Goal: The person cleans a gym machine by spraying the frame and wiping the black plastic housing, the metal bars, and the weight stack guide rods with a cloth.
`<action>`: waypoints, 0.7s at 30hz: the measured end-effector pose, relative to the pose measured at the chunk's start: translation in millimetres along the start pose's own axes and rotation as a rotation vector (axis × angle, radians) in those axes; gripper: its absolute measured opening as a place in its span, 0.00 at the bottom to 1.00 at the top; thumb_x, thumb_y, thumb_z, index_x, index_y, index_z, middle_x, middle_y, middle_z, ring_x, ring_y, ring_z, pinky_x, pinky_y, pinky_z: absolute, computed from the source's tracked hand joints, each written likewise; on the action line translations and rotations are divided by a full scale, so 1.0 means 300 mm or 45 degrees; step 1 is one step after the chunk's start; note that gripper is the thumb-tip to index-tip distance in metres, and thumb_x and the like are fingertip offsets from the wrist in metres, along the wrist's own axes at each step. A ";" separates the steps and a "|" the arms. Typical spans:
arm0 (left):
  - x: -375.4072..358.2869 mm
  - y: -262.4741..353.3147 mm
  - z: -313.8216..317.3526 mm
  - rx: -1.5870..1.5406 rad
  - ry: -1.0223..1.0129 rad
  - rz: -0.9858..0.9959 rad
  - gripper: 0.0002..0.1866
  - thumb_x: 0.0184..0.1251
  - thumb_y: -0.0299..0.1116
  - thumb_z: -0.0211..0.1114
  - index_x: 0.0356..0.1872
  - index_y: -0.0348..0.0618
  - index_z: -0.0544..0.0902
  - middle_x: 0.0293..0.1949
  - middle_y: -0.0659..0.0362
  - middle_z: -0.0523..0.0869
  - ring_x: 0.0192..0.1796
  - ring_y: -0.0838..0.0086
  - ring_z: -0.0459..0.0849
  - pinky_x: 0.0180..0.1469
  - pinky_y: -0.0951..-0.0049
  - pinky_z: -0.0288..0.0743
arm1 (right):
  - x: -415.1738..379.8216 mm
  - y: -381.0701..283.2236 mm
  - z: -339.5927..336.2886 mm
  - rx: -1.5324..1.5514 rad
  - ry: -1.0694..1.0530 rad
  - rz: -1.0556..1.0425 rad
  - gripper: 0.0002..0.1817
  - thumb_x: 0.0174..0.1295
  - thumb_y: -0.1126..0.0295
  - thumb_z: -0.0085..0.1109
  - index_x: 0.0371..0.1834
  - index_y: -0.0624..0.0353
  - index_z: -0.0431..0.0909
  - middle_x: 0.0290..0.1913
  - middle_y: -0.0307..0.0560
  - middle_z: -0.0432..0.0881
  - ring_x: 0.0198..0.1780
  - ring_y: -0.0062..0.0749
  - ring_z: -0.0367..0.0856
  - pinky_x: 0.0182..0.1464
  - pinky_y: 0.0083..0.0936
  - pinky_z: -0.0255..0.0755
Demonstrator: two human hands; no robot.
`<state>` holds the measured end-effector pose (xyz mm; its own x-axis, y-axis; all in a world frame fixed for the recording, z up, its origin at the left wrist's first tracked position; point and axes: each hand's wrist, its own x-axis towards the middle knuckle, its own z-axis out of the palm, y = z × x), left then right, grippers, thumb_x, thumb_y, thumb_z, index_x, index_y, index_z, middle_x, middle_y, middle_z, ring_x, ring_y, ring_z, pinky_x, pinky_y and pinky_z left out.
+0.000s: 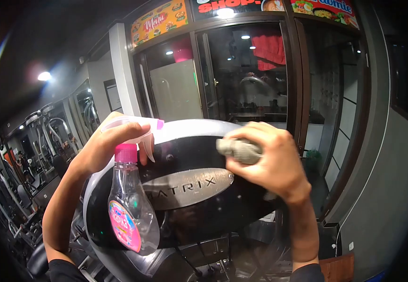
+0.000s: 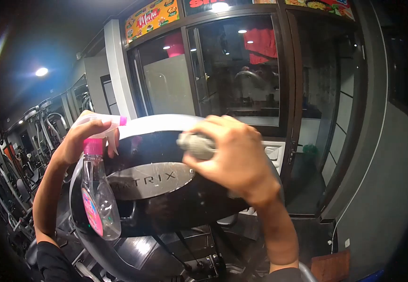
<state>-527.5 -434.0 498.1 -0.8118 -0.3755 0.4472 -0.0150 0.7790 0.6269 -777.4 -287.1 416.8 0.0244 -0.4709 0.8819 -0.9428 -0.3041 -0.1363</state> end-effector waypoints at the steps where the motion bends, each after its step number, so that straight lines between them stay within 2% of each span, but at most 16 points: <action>1: 0.006 -0.008 -0.007 -0.004 -0.016 -0.036 0.24 0.69 0.45 0.56 0.26 0.31 0.85 0.22 0.53 0.85 0.26 0.72 0.83 0.35 0.76 0.75 | -0.016 0.032 -0.030 0.093 -0.037 0.077 0.14 0.46 0.65 0.72 0.39 0.51 0.85 0.39 0.44 0.86 0.41 0.40 0.84 0.47 0.33 0.78; 4: 0.020 -0.031 -0.015 -0.065 -0.074 -0.081 0.21 0.68 0.41 0.55 0.28 0.30 0.86 0.22 0.54 0.85 0.25 0.73 0.82 0.34 0.76 0.74 | -0.021 0.077 -0.066 0.231 -0.084 0.188 0.14 0.47 0.65 0.71 0.38 0.52 0.86 0.37 0.45 0.86 0.41 0.40 0.86 0.47 0.32 0.78; 7: 0.033 -0.055 -0.015 -0.080 -0.102 -0.055 0.20 0.67 0.41 0.56 0.29 0.31 0.86 0.22 0.55 0.85 0.26 0.75 0.82 0.36 0.76 0.73 | 0.066 0.060 -0.002 -0.024 0.004 -0.164 0.14 0.47 0.64 0.72 0.39 0.51 0.84 0.38 0.42 0.86 0.41 0.40 0.84 0.46 0.34 0.78; 10: 0.039 -0.078 -0.012 -0.094 -0.031 -0.064 0.20 0.66 0.42 0.57 0.29 0.32 0.85 0.22 0.56 0.85 0.27 0.75 0.81 0.37 0.76 0.73 | 0.191 0.024 0.066 0.010 -0.087 -0.253 0.14 0.49 0.63 0.71 0.39 0.52 0.84 0.38 0.44 0.86 0.43 0.42 0.83 0.45 0.36 0.78; 12: 0.038 -0.058 -0.013 -0.151 -0.077 -0.121 0.20 0.65 0.43 0.58 0.28 0.32 0.85 0.22 0.56 0.84 0.26 0.76 0.81 0.36 0.76 0.72 | 0.245 0.028 0.075 0.034 -0.093 -0.251 0.14 0.50 0.62 0.69 0.38 0.54 0.85 0.38 0.47 0.86 0.42 0.45 0.85 0.46 0.35 0.78; 14: 0.037 -0.056 -0.019 -0.150 -0.088 -0.137 0.21 0.66 0.43 0.57 0.28 0.32 0.85 0.22 0.56 0.84 0.26 0.75 0.81 0.35 0.76 0.72 | 0.263 0.044 0.052 0.253 -0.276 -0.116 0.14 0.50 0.62 0.67 0.38 0.58 0.86 0.36 0.51 0.87 0.39 0.47 0.86 0.47 0.34 0.79; 15: 0.038 -0.053 -0.020 -0.170 -0.118 -0.152 0.21 0.66 0.43 0.56 0.27 0.32 0.85 0.22 0.56 0.84 0.26 0.75 0.81 0.34 0.77 0.72 | 0.257 0.065 0.037 0.280 -0.285 -0.086 0.15 0.51 0.62 0.66 0.38 0.60 0.87 0.35 0.53 0.88 0.37 0.48 0.87 0.46 0.32 0.79; 19: 0.041 -0.060 -0.004 -0.182 -0.098 -0.140 0.23 0.67 0.43 0.55 0.27 0.30 0.85 0.24 0.54 0.85 0.29 0.74 0.81 0.38 0.76 0.73 | 0.177 0.155 -0.043 0.298 -0.311 0.157 0.14 0.52 0.64 0.67 0.39 0.60 0.87 0.35 0.49 0.89 0.37 0.33 0.88 0.45 0.26 0.79; 21: 0.046 -0.065 0.000 -0.171 -0.067 -0.117 0.23 0.67 0.43 0.55 0.28 0.30 0.85 0.24 0.54 0.85 0.30 0.74 0.81 0.40 0.75 0.73 | 0.171 0.170 -0.056 0.309 -0.344 0.185 0.15 0.52 0.63 0.67 0.40 0.60 0.87 0.34 0.49 0.89 0.36 0.33 0.88 0.45 0.25 0.79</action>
<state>-538.5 -454.4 491.9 -0.8402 -0.4127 0.3519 -0.0157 0.6671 0.7448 -829.9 -313.0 462.5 0.0139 -0.7149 0.6991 -0.8375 -0.3903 -0.3824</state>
